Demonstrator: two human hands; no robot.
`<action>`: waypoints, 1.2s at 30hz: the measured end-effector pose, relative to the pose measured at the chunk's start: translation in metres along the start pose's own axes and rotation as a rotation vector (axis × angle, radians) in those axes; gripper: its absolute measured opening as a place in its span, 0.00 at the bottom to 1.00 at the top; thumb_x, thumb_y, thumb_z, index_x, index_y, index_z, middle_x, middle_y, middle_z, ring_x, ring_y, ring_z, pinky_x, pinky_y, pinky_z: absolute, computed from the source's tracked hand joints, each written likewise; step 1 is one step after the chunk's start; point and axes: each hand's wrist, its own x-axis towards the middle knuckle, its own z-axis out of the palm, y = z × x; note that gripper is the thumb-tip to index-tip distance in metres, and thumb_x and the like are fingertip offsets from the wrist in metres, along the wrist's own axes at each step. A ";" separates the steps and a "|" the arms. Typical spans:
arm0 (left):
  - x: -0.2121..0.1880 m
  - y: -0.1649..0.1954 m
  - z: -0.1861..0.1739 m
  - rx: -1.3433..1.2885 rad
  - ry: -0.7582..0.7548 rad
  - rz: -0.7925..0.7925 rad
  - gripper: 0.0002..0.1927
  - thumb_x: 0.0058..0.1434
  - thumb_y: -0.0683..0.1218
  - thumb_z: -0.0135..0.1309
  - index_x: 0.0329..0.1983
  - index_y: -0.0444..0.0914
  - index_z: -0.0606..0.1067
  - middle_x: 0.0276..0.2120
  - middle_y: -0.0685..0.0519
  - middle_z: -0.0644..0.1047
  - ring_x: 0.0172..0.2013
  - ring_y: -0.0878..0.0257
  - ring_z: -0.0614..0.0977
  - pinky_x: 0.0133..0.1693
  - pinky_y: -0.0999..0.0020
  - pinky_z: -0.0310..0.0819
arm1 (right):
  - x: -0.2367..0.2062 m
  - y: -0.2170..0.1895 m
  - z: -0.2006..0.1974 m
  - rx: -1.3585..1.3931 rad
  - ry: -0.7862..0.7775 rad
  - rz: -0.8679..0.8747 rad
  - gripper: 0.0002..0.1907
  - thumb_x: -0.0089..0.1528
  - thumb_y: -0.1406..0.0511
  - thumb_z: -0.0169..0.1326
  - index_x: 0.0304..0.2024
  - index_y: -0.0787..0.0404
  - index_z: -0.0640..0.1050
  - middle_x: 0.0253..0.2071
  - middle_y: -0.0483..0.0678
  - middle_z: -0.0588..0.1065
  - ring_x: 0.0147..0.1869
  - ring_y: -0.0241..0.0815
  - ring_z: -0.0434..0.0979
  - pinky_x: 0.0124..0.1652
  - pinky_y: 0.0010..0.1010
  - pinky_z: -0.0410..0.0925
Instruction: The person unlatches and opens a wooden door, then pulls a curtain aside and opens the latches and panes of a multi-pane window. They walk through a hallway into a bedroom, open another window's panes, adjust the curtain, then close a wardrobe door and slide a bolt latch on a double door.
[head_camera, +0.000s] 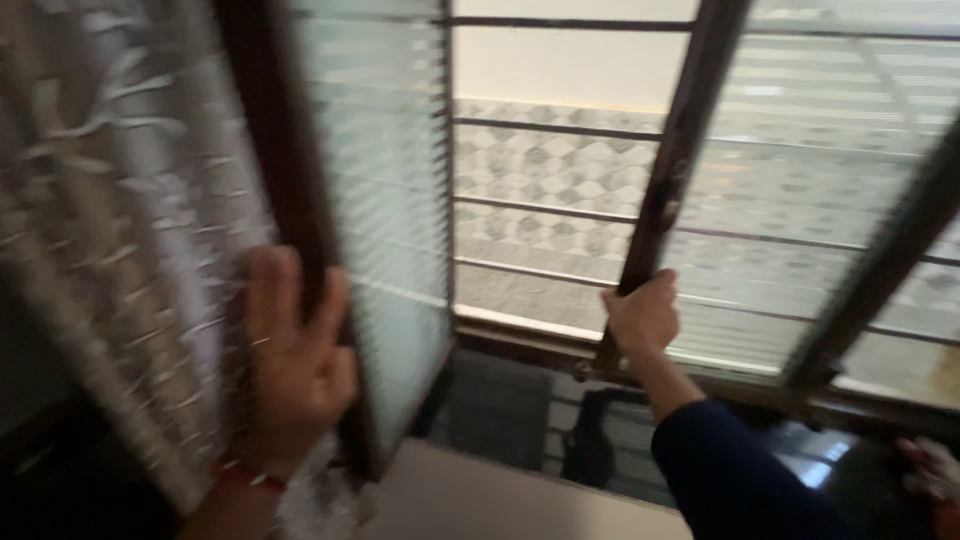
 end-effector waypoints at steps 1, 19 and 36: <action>-0.001 -0.006 0.000 -0.009 0.017 -0.012 0.35 0.59 0.35 0.44 0.73 0.35 0.66 0.77 0.36 0.51 0.78 0.35 0.49 0.76 0.36 0.43 | -0.004 0.006 -0.002 0.007 -0.006 -0.022 0.45 0.53 0.52 0.69 0.60 0.66 0.59 0.52 0.66 0.73 0.51 0.70 0.77 0.48 0.56 0.70; 0.023 0.250 0.108 -0.568 0.193 0.001 0.23 0.59 0.39 0.50 0.59 0.43 0.78 0.72 0.36 0.60 0.75 0.36 0.56 0.73 0.40 0.50 | -0.115 0.221 -0.202 0.353 -0.042 -0.201 0.30 0.49 0.62 0.53 0.55 0.60 0.69 0.29 0.53 0.78 0.31 0.49 0.79 0.36 0.36 0.73; 0.039 0.581 0.080 -1.274 0.011 0.149 0.25 0.57 0.38 0.51 0.59 0.39 0.77 0.72 0.33 0.60 0.74 0.31 0.58 0.69 0.44 0.58 | -0.165 0.367 -0.377 0.263 -0.109 0.086 0.31 0.54 0.60 0.62 0.59 0.57 0.72 0.52 0.50 0.79 0.56 0.46 0.81 0.50 0.40 0.74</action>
